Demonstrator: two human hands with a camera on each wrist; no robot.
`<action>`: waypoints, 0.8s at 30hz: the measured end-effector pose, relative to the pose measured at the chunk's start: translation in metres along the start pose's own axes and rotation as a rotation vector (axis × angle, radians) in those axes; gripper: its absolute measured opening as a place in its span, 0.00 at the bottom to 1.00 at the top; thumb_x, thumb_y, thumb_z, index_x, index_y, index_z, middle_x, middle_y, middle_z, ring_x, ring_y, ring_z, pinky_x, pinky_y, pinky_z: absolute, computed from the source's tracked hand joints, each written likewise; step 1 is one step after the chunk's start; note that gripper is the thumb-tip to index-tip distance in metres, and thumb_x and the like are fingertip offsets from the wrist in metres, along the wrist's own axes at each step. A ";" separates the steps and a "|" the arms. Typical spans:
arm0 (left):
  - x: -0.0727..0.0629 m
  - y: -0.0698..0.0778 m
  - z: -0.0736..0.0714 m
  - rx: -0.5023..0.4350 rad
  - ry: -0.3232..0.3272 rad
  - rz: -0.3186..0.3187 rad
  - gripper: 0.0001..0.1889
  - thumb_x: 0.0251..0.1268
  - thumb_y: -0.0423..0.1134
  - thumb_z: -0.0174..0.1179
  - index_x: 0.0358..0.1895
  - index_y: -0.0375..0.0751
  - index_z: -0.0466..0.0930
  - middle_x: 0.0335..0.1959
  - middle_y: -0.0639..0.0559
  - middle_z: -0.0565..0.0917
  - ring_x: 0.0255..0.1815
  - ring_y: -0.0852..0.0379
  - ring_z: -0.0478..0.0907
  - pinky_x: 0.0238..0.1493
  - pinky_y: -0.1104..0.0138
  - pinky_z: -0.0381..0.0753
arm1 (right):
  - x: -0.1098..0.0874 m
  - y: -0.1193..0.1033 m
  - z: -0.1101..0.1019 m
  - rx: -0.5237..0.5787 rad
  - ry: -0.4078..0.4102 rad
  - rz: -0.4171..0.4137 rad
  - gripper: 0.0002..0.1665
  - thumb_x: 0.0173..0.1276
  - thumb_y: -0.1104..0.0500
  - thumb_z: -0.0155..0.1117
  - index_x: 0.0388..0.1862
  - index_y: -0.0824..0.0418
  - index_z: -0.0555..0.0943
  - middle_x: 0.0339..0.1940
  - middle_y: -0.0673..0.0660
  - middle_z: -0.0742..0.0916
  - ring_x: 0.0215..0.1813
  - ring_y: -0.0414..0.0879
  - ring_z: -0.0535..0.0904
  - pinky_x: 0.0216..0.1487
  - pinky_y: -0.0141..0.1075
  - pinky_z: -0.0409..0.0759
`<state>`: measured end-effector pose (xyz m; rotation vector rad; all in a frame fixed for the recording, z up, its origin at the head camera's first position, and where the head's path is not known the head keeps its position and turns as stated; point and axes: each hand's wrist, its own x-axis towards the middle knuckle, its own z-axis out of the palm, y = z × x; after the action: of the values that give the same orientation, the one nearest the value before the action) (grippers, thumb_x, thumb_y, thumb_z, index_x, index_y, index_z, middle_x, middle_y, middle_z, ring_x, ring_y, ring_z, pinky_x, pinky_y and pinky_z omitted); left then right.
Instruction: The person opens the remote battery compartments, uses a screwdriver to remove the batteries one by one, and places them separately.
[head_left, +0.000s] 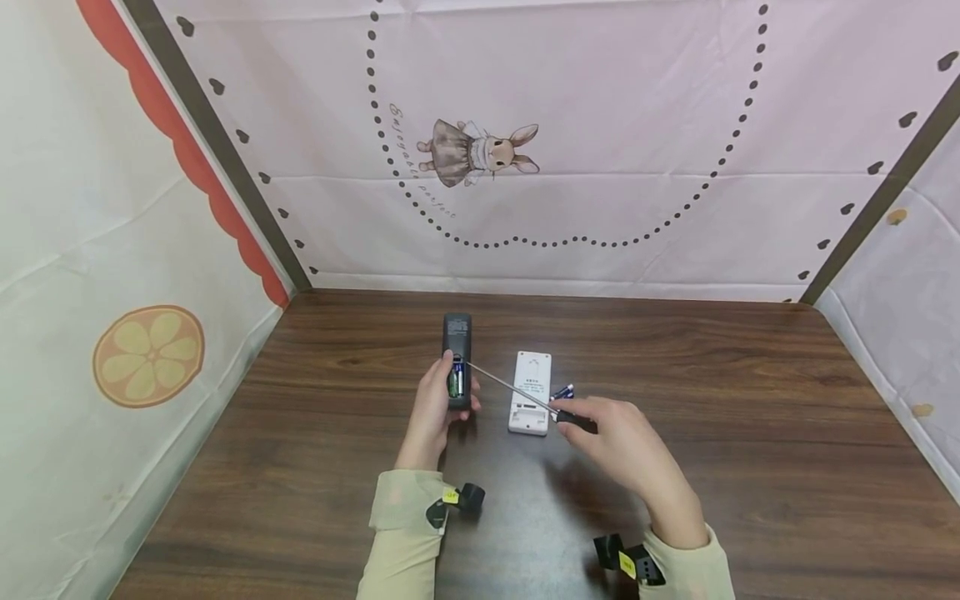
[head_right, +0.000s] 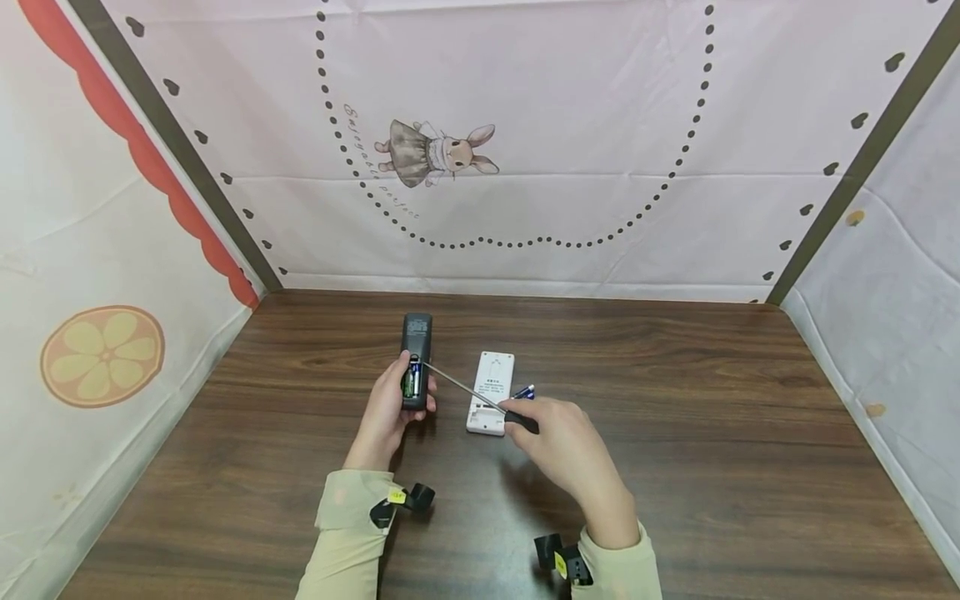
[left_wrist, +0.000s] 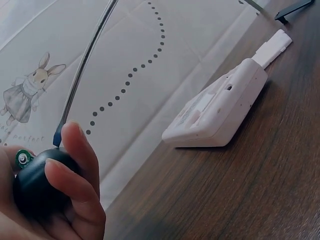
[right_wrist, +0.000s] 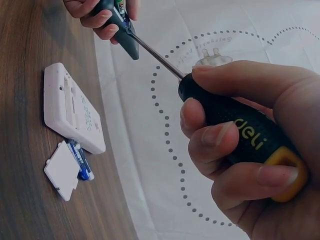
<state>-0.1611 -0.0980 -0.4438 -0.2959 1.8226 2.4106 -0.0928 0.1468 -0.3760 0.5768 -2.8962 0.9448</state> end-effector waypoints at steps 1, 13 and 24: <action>0.000 0.000 0.000 0.002 0.004 -0.001 0.23 0.66 0.57 0.41 0.49 0.40 0.66 0.37 0.28 0.73 0.15 0.52 0.74 0.10 0.71 0.65 | 0.000 0.000 0.000 0.001 0.001 -0.001 0.17 0.59 0.54 0.62 0.49 0.46 0.80 0.45 0.48 0.83 0.49 0.44 0.77 0.49 0.44 0.73; -0.007 0.009 0.004 0.085 -0.012 -0.056 0.17 0.68 0.48 0.43 0.54 0.41 0.64 0.33 0.35 0.75 0.16 0.52 0.74 0.12 0.70 0.66 | 0.000 -0.004 0.001 -0.034 -0.005 -0.032 0.17 0.59 0.54 0.63 0.49 0.48 0.80 0.44 0.48 0.83 0.48 0.44 0.77 0.49 0.43 0.73; -0.012 0.010 0.004 0.165 -0.203 -0.119 0.18 0.69 0.46 0.43 0.56 0.42 0.61 0.23 0.45 0.73 0.13 0.57 0.70 0.10 0.71 0.66 | -0.008 -0.010 -0.011 -0.161 0.021 -0.062 0.15 0.57 0.53 0.65 0.45 0.47 0.82 0.37 0.44 0.84 0.41 0.41 0.80 0.41 0.41 0.75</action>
<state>-0.1513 -0.0964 -0.4307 -0.1350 1.8416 2.1112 -0.0825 0.1483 -0.3628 0.6364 -2.8816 0.6974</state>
